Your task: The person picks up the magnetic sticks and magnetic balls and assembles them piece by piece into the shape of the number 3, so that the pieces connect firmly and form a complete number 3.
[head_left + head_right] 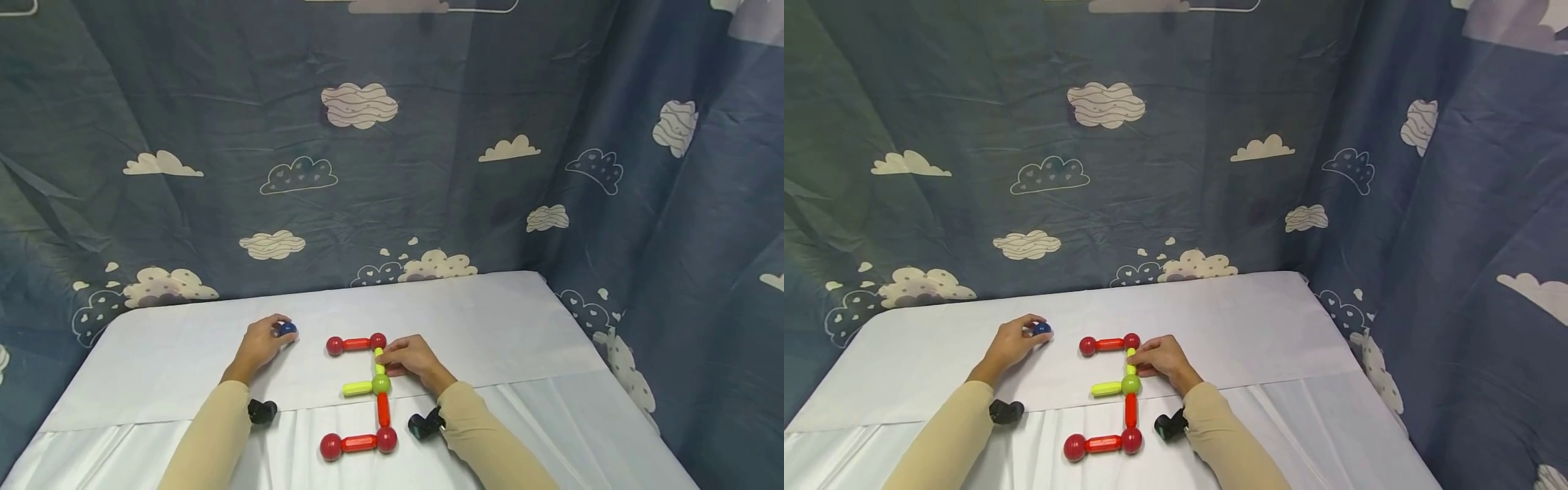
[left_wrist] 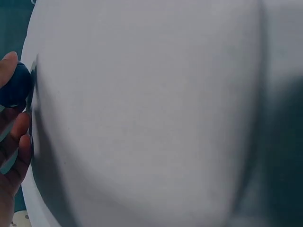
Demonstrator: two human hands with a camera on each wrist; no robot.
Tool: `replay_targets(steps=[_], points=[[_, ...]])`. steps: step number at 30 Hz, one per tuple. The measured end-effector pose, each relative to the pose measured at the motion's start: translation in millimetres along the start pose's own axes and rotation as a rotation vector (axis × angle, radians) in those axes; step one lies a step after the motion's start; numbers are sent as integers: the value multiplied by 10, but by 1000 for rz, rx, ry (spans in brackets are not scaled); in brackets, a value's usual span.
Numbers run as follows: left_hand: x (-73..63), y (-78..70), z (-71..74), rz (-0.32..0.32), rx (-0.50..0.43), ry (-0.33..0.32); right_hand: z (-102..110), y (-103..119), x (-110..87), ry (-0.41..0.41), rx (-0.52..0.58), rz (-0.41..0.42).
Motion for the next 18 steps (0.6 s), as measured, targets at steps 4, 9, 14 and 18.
replay_targets(steps=[4, 9, 14, 18], points=[[-79, -34, 10, -21, -17, 16, 3, 12, -6, -6, -5, -2], [-236, -57, 33, -50, -51, 20, -19, 12, 0, -31, -31, -12], [-410, -75, 82, -75, -85, 39, -31, -3, -2, -14, -21, -3], [-537, -134, 108, -87, -145, 56, -30, -4, 2, -25, -11, 7]])
Point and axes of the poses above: each hand's wrist, its own x-axis towards the middle knuckle, its own z-axis out of the back of the hand, y = z × x, the point moved 1 cm from there along x, towards the middle knuckle, and after that the axes turned 12 degrees about -y, right-handed, at the moved point
